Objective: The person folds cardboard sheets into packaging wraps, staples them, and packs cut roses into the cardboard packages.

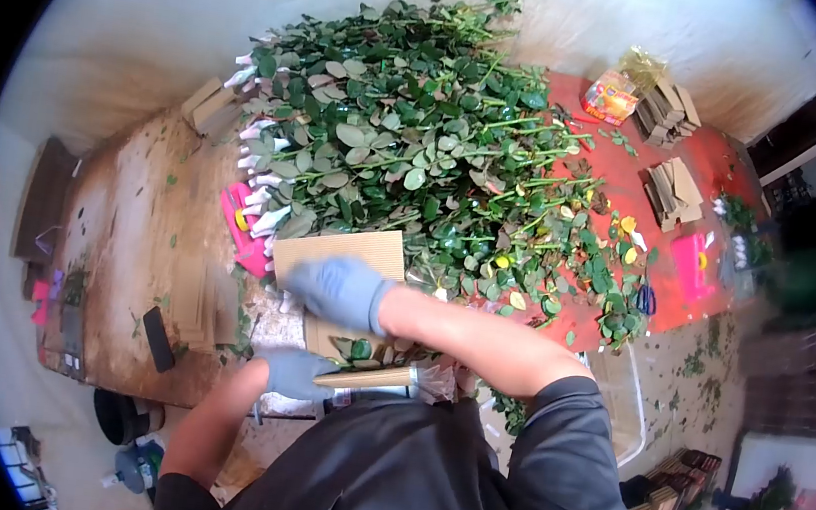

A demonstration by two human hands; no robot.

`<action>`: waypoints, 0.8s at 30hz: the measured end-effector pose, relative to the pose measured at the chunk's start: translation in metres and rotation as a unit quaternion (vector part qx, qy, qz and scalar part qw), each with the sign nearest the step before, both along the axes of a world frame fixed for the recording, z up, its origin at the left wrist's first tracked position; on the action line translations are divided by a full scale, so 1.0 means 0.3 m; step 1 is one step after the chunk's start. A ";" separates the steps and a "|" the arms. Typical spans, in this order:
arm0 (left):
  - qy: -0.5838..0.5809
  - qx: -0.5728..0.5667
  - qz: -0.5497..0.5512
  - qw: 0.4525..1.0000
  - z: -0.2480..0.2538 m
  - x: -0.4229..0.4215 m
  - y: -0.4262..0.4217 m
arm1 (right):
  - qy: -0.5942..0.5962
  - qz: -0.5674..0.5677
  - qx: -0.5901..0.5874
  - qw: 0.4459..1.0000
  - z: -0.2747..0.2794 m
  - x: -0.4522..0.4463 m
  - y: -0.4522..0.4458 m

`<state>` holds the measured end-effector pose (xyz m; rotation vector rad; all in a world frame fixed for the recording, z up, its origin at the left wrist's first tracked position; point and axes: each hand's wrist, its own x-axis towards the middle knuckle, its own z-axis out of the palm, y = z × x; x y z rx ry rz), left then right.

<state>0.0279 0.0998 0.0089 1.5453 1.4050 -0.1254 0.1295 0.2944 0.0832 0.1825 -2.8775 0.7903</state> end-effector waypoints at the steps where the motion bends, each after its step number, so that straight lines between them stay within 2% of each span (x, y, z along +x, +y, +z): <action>1: 0.022 -0.055 0.002 0.998 0.049 0.008 0.014 | 0.069 -0.050 0.036 0.996 0.057 -0.028 0.064; 3: 0.030 -0.044 0.001 0.999 0.022 0.001 0.002 | 0.126 -0.156 0.125 0.972 0.040 -0.127 0.225; 5: 0.012 -0.043 0.013 0.999 0.021 -0.004 -0.005 | 0.131 -0.271 0.197 0.933 0.005 -0.183 0.350; 7: 0.015 -0.034 0.025 0.999 0.034 -0.002 -0.012 | -0.021 -0.335 0.296 0.894 -0.061 -0.198 0.426; 10: 0.022 -0.039 0.027 0.999 0.059 0.009 -0.014 | -0.163 -0.252 0.383 0.874 -0.072 -0.173 0.446; 11: 0.023 -0.037 0.031 0.999 0.053 0.005 -0.023 | -0.150 -0.243 0.401 0.871 -0.067 -0.173 0.454; 14: 0.027 -0.017 0.053 0.998 0.002 0.008 -0.035 | 0.000 -0.262 0.461 0.847 0.037 -0.153 0.469; 15: 0.017 -0.026 0.049 0.998 -0.011 0.003 -0.034 | 0.000 -0.270 0.427 0.863 0.124 -0.138 0.453; 19: 0.014 -0.027 0.041 0.999 -0.020 0.000 -0.032 | 0.172 -0.280 0.357 0.875 0.320 -0.013 0.413; 21: 0.019 -0.041 0.036 0.998 0.008 0.007 -0.022 | 0.204 -0.263 0.349 0.876 0.360 0.062 0.386; 24: 0.041 -0.044 0.019 0.998 0.024 0.006 -0.014 | 0.114 -0.199 0.376 0.898 0.395 0.196 0.266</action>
